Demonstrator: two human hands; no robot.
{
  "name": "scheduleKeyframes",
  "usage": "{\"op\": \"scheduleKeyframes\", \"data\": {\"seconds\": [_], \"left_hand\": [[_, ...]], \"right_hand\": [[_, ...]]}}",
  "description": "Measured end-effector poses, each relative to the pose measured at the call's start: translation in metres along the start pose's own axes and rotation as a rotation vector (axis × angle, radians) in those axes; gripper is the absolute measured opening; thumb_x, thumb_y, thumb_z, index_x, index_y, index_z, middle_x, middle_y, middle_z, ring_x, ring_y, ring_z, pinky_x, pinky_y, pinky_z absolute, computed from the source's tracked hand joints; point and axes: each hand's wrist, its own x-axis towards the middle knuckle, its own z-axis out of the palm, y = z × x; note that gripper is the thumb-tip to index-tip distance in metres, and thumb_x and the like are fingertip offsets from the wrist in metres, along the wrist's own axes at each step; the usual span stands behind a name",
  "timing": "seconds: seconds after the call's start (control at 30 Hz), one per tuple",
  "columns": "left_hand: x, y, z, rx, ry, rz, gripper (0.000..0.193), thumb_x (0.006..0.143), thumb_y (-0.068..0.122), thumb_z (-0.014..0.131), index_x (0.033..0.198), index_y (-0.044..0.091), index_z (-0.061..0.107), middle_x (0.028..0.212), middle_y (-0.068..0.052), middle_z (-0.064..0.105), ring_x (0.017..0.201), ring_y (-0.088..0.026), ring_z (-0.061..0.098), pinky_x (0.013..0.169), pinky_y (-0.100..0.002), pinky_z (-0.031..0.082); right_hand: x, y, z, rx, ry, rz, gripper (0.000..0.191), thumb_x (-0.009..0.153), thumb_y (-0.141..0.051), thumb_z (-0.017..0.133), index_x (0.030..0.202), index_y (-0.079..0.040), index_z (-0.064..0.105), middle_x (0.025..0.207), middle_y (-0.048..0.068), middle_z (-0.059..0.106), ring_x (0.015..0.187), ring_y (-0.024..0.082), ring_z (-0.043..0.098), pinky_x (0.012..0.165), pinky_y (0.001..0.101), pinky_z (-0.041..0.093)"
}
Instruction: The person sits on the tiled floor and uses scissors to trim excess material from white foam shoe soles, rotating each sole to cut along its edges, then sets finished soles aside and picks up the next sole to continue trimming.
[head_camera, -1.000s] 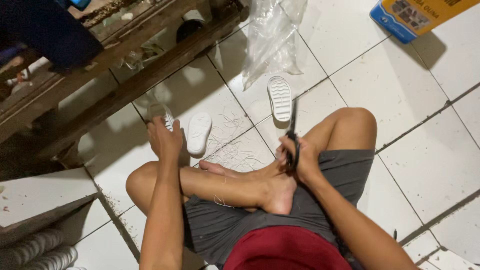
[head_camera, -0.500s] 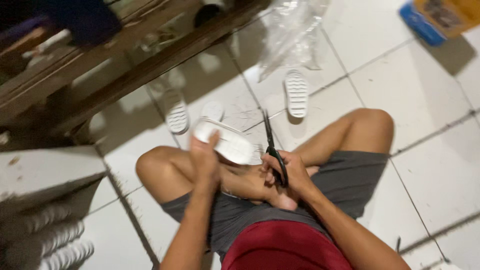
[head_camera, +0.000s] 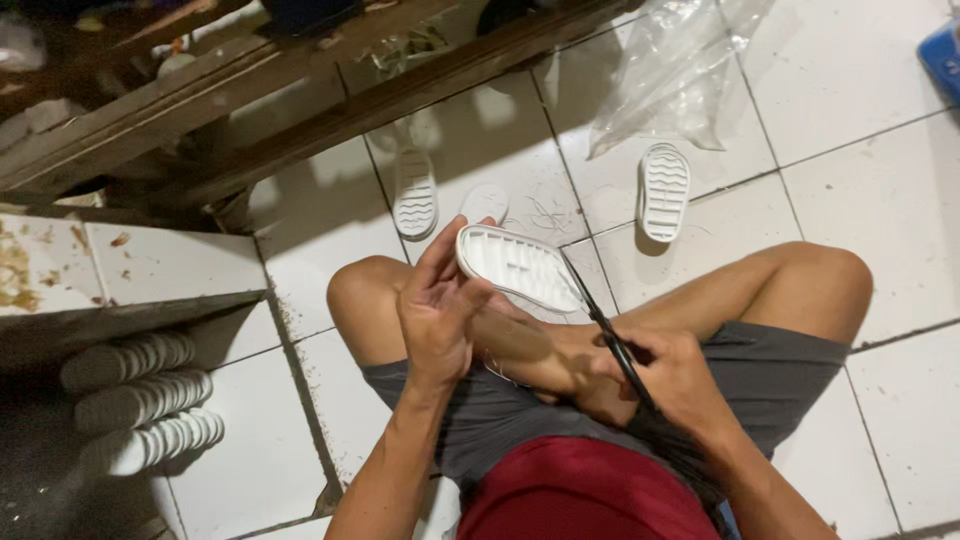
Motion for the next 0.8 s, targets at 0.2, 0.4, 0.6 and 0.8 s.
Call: {"op": "scheduleKeyframes", "data": {"seconds": [0.2, 0.4, 0.6, 0.8], "left_hand": [[-0.019, 0.008, 0.025, 0.412, -0.107, 0.295, 0.068, 0.091, 0.003, 0.082, 0.151, 0.006, 0.05, 0.154, -0.021, 0.055, 0.138, -0.031, 0.063, 0.111, -0.043, 0.054], [-0.024, 0.015, 0.032, 0.625, -0.104, 0.502, 0.065, 0.097, 0.015, 0.079, 0.154, 0.007, 0.047, 0.153, -0.019, 0.055, 0.137, -0.03, 0.059, 0.117, -0.042, 0.053], [-0.005, 0.036, 0.018, -0.032, 0.111, 0.163, 0.061, 0.101, 0.021, 0.075, 0.151, -0.002, 0.051, 0.137, -0.024, 0.065, 0.13, -0.033, 0.066, 0.111, -0.047, 0.057], [-0.011, 0.035, 0.024, -0.084, 0.012, 0.032, 0.057, 0.104, 0.023, 0.071, 0.15, -0.004, 0.051, 0.136, -0.024, 0.068, 0.123, -0.033, 0.069, 0.106, -0.043, 0.061]], "right_hand": [[-0.007, -0.025, 0.005, -0.295, 0.137, -0.433, 0.046, 0.071, -0.028, 0.087, 0.099, 0.005, 0.071, 0.071, 0.005, 0.064, 0.061, 0.01, 0.059, 0.054, 0.0279, 0.05], [-0.009, -0.023, 0.01, -0.241, 0.027, -0.372, 0.038, 0.073, -0.033, 0.09, 0.086, 0.0, 0.075, 0.062, 0.004, 0.065, 0.053, 0.01, 0.059, 0.049, 0.0289, 0.047], [-0.016, -0.022, -0.007, -0.16, 0.062, -0.199, 0.043, 0.068, -0.028, 0.09, 0.094, 0.001, 0.074, 0.067, 0.007, 0.064, 0.059, 0.013, 0.056, 0.052, 0.0293, 0.047], [-0.016, -0.023, -0.004, -0.289, 0.148, -0.367, 0.045, 0.068, -0.025, 0.089, 0.099, 0.003, 0.072, 0.074, 0.008, 0.069, 0.058, 0.014, 0.063, 0.054, 0.0293, 0.051]]}}
